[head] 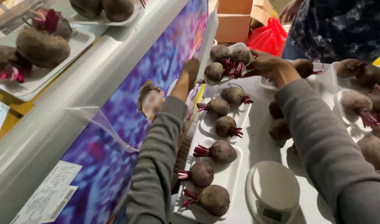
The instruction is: The person places beets onto white foam trays and then moves the trays into a container.
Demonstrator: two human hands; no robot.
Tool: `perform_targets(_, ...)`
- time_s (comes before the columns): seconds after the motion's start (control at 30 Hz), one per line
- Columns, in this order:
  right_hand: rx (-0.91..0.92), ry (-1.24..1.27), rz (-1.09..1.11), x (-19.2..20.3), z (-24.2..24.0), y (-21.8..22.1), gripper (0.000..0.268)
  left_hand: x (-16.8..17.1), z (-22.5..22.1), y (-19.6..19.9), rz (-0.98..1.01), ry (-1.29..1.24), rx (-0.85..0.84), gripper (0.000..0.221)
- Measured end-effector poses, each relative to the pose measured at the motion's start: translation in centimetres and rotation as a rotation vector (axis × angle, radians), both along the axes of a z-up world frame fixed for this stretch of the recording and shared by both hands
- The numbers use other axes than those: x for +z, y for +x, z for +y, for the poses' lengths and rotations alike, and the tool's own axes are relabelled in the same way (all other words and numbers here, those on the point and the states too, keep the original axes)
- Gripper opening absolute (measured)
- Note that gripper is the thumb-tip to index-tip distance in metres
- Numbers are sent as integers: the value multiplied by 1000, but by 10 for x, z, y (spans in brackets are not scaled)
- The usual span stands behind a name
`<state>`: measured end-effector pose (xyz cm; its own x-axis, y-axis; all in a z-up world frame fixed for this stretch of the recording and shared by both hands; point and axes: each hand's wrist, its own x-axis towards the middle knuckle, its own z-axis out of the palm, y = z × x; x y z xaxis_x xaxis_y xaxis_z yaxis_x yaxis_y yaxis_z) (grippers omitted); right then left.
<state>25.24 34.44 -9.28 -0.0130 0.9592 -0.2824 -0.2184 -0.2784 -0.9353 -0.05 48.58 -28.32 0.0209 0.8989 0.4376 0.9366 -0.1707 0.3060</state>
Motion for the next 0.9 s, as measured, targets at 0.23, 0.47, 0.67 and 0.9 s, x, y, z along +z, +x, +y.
perform_targets(0.23, -40, -77, -52, -50, 35, 8, 61, 216, -111, -21, -762, -700, -165, 62)
perform_targets(0.47, -117, -22, -248, -107, 69, 23, 65, 198, -101, -7, -603, -681, -113, 71)
perform_targets(0.67, -213, 11, -965, -154, 114, 46, 55, 168, -79, 1, -525, -668, -155, 79)
perform_targets(0.9, -283, -35, -1038, -157, 102, 50, 61, 205, -129, -5, -497, -662, -258, 65)
